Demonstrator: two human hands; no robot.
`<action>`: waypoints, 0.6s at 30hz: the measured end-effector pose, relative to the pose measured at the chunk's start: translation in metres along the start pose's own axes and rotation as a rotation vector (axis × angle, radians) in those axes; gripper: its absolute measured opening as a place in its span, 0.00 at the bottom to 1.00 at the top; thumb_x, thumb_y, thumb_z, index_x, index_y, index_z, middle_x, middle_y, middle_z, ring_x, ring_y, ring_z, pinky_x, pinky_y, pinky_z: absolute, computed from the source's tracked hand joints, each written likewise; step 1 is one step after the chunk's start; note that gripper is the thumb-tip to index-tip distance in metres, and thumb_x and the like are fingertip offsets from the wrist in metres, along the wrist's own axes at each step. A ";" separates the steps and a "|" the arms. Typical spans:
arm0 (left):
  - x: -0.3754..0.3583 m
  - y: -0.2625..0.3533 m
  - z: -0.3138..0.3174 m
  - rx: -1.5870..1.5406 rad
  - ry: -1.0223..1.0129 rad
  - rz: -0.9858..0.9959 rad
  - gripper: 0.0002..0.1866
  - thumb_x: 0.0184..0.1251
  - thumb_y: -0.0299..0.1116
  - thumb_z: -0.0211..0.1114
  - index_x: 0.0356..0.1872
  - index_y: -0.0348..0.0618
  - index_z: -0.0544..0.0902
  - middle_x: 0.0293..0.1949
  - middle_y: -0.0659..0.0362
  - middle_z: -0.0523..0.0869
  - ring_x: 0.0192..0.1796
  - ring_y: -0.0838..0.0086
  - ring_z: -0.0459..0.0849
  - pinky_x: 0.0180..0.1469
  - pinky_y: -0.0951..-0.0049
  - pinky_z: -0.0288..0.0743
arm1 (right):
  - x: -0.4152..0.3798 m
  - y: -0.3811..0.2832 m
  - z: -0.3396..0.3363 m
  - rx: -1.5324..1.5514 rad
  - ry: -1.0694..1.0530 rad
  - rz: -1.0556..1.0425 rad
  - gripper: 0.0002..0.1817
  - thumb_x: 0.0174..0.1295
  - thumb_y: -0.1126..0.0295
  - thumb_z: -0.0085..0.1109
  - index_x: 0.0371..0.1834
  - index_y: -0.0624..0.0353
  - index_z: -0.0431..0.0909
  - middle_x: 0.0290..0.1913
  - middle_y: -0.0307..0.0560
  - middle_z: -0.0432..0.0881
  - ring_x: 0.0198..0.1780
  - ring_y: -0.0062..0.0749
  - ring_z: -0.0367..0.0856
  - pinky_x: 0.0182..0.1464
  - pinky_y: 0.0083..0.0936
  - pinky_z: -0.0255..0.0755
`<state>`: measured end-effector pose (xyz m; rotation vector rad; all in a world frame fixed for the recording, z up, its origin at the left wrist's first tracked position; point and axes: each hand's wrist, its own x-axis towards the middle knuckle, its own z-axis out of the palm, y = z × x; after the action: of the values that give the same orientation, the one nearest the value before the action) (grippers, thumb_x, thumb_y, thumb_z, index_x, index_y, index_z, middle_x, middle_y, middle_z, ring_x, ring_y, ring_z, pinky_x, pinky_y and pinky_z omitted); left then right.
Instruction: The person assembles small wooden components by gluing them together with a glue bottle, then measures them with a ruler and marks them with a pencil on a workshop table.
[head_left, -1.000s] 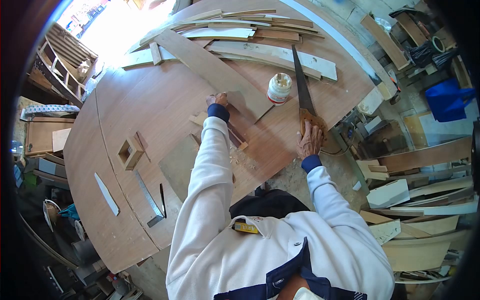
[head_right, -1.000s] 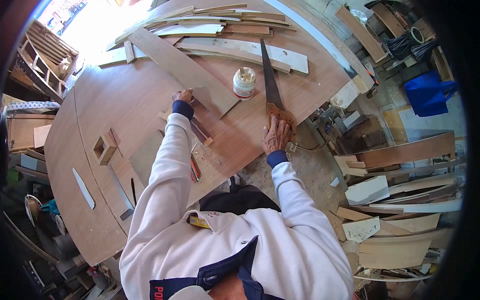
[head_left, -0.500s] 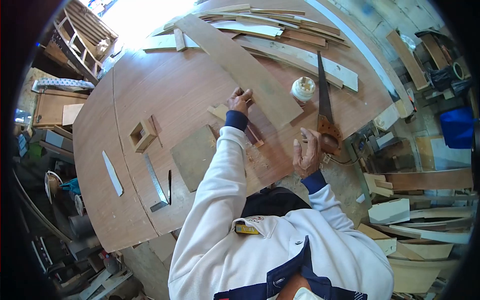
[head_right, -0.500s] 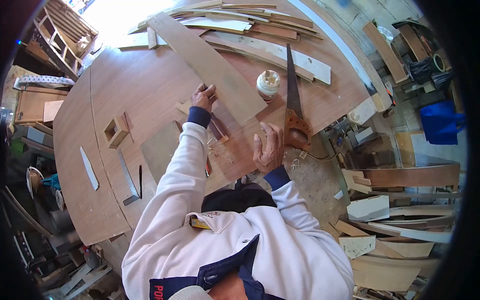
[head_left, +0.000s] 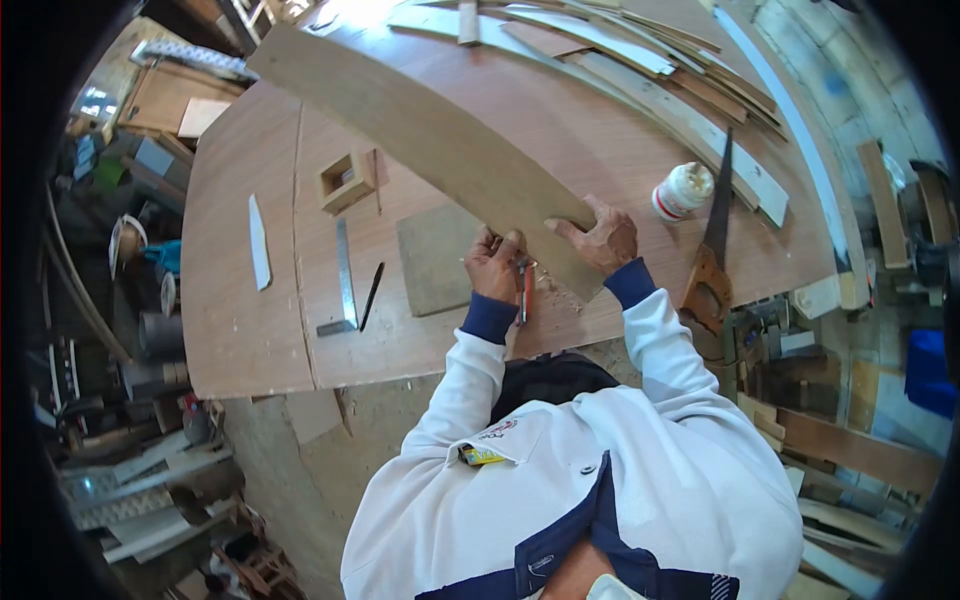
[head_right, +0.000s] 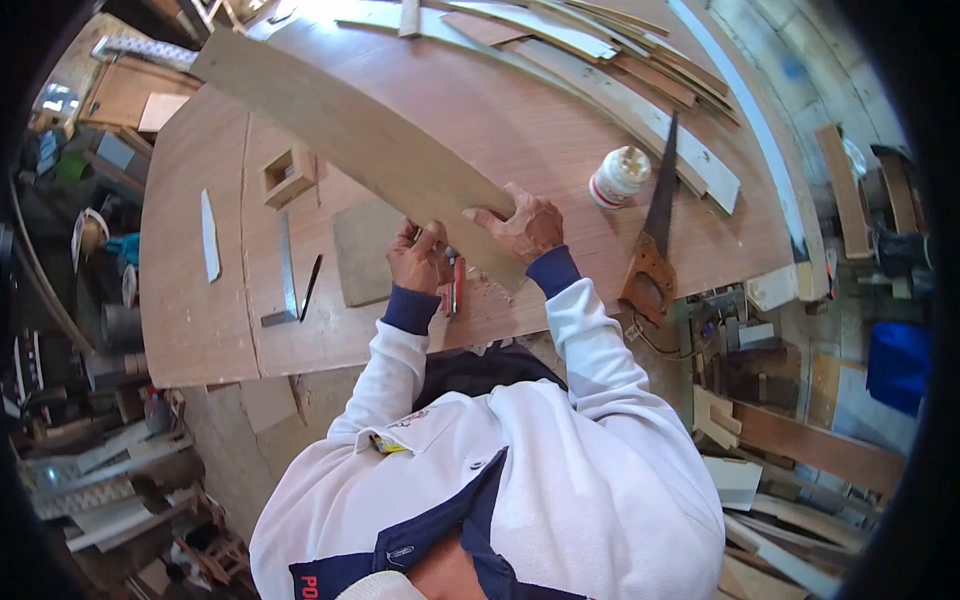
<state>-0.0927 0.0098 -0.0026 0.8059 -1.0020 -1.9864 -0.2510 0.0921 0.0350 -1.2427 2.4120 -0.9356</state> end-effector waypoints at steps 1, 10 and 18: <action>-0.007 0.000 -0.011 0.013 0.038 0.041 0.09 0.64 0.23 0.61 0.45 0.40 0.78 0.40 0.62 0.83 0.40 0.77 0.82 0.43 0.74 0.78 | 0.000 -0.006 0.008 0.010 -0.021 -0.015 0.30 0.53 0.39 0.60 0.41 0.57 0.80 0.32 0.56 0.85 0.37 0.52 0.83 0.46 0.44 0.74; -0.059 -0.014 -0.069 0.087 0.329 0.049 0.07 0.61 0.24 0.66 0.40 0.41 0.81 0.35 0.61 0.84 0.33 0.76 0.82 0.39 0.73 0.79 | 0.021 -0.010 0.087 -0.103 -0.115 -0.242 0.26 0.64 0.43 0.45 0.32 0.55 0.82 0.35 0.54 0.84 0.38 0.53 0.82 0.45 0.43 0.75; -0.082 -0.023 -0.109 0.099 0.464 -0.038 0.05 0.61 0.24 0.66 0.37 0.41 0.82 0.32 0.61 0.84 0.31 0.75 0.82 0.34 0.76 0.76 | 0.020 -0.051 0.104 -0.198 -0.391 -0.384 0.23 0.69 0.48 0.38 0.42 0.50 0.81 0.37 0.53 0.84 0.40 0.50 0.83 0.47 0.43 0.75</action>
<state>0.0273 0.0474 -0.0595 1.2768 -0.8149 -1.6756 -0.1790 0.0106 -0.0093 -1.8131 2.0316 -0.4807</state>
